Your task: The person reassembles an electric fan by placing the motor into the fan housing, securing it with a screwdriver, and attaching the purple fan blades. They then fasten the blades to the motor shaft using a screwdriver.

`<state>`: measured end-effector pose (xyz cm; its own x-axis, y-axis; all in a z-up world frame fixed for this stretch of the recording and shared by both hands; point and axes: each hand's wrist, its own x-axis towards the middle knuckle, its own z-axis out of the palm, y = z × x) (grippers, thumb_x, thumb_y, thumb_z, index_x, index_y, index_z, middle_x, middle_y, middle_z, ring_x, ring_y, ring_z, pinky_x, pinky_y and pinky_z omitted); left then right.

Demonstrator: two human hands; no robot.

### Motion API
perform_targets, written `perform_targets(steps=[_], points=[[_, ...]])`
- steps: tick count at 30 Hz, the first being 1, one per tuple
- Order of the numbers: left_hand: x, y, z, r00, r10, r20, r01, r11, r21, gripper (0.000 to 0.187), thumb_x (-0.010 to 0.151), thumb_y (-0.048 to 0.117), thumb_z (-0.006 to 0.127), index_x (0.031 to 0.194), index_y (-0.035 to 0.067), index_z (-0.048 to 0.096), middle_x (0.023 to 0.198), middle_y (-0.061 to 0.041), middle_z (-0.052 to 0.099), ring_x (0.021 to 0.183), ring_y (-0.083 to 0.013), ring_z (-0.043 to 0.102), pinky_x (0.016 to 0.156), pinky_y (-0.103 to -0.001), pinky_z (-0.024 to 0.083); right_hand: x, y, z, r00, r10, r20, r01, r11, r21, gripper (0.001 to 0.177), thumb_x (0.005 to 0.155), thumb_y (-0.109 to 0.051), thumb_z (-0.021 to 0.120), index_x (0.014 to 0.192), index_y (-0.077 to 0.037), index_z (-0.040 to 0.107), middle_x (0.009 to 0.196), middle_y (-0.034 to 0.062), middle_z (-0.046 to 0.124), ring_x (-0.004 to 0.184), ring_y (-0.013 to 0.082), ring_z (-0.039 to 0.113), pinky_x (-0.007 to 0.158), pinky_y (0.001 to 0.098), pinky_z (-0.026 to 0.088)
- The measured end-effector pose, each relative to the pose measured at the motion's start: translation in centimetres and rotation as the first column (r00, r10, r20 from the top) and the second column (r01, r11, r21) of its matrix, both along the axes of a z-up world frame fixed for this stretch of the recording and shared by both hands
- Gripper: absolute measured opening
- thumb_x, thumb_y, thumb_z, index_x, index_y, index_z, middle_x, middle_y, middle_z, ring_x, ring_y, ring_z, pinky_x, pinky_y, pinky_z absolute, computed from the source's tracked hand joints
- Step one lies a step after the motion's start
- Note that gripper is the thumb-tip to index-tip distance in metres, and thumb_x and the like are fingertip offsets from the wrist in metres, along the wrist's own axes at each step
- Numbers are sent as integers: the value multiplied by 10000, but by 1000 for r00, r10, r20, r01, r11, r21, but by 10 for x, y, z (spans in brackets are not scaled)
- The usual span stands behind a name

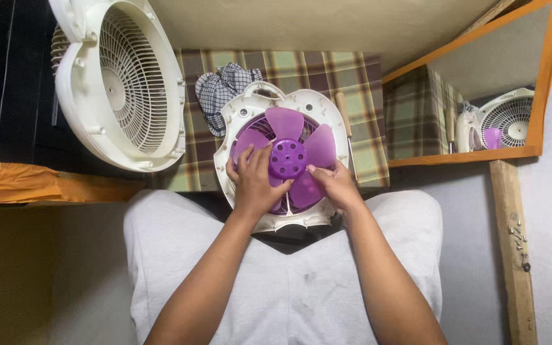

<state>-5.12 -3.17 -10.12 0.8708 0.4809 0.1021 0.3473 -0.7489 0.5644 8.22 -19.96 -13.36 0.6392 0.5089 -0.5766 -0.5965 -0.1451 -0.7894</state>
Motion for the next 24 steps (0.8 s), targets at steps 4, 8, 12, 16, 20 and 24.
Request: perform_targets(steps=[4,8,12,16,20,24], points=[[1,0,0,999,4,-36,-5,1000,-29,970,682,489,885,1468,102,468,1435,-128,539,1447,-339,322,1158,-616,60,0,1,2,1000,-20,7,20,999,-35,471,917,-122,717,1304,7,482,1026,174,761,802,189,734,694,315,614],[2,3,0,998,0,-57,-1,1000,-25,979,688,488,884,1481,105,456,1437,-131,538,1446,-342,315,1152,-619,68,-2,6,8,1000,-24,11,25,999,-29,473,915,-131,718,1304,-2,481,1027,160,753,797,184,728,686,321,611],[4,4,2,999,6,-53,-8,1000,-30,964,685,482,888,1473,119,470,1438,-118,551,1452,-333,319,1152,-624,76,-4,6,18,997,8,76,-1,995,-100,484,917,-136,723,1303,-1,464,1030,181,760,796,196,732,695,325,619],[2,5,5,999,-2,-46,0,999,-45,971,665,493,896,1451,97,485,1419,-128,552,1430,-337,330,1139,-622,96,-2,7,25,999,16,37,-11,994,-112,520,890,-113,736,1300,-3,436,1046,192,753,783,204,739,686,329,624],[0,4,7,1000,-4,-25,2,998,-65,964,653,490,899,1427,78,500,1419,-124,559,1419,-337,346,1160,-592,123,-1,4,25,999,36,25,-33,995,-97,565,885,-110,733,1320,-21,384,1023,200,737,756,215,732,663,324,615],[2,5,9,998,-7,-65,3,998,-59,965,640,475,918,1409,68,500,1386,-140,558,1399,-343,343,1128,-624,100,-3,2,19,998,44,46,-37,991,-131,670,898,-97,728,1416,1,314,1043,192,734,761,212,732,638,317,605]])
